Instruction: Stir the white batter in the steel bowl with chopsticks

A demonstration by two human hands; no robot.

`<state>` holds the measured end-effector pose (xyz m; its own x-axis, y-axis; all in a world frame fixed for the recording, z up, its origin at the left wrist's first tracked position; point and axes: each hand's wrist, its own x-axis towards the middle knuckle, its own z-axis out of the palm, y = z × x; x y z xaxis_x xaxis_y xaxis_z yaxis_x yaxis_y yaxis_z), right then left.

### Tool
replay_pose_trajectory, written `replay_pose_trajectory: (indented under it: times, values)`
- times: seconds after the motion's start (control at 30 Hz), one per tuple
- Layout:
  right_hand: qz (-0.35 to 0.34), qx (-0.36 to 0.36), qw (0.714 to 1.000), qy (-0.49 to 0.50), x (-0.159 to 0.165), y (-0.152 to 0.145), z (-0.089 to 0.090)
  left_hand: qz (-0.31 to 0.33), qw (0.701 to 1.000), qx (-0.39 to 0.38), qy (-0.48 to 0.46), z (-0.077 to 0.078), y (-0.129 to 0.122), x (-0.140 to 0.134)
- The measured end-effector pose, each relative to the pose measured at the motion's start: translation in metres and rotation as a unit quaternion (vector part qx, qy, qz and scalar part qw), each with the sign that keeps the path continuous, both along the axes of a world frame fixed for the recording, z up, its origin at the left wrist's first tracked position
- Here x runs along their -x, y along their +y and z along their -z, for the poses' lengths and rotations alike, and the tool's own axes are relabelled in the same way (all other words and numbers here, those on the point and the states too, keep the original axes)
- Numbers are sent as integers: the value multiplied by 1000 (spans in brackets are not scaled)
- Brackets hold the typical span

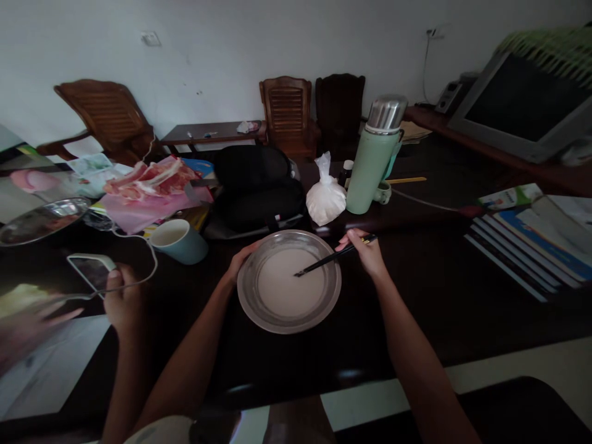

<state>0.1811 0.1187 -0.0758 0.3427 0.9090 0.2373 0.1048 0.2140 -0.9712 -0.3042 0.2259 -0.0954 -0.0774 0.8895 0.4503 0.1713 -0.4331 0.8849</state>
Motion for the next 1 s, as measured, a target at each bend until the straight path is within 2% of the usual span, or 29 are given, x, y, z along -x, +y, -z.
replay_pose_trajectory:
  times: [0.07,0.23,0.3,0.37,0.53,0.6,0.73,0.83,0.9,1.0]
  values:
    - [-3,7,1000,7,-2,-1,0,7,1000,-1,11,-1,-1,0]
    - [-109,24,994,-5,9,-2,1,6,999,6,-35,0,1,0]
    - [-125,24,992,-3,15,-1,0,5,999,12,-36,0,1,0]
    - [-110,24,994,-1,15,0,0,5,1000,15,-22,1,2,0]
    - [-12,-3,1000,-8,2,0,-1,26,999,25,-12,4,4,4]
    - [0,-2,1000,5,-2,-2,-2,37,999,20,-19,4,3,5]
    - [-71,17,997,7,4,-4,-2,10,999,-3,-38,4,3,2]
    - [-124,26,992,6,13,-3,-1,-27,994,7,-102,3,3,-2]
    - [-127,24,992,5,16,-1,-1,-40,989,28,-139,1,4,-5]
    - [-82,13,997,-7,11,0,-1,-56,988,38,-140,-1,5,-8]
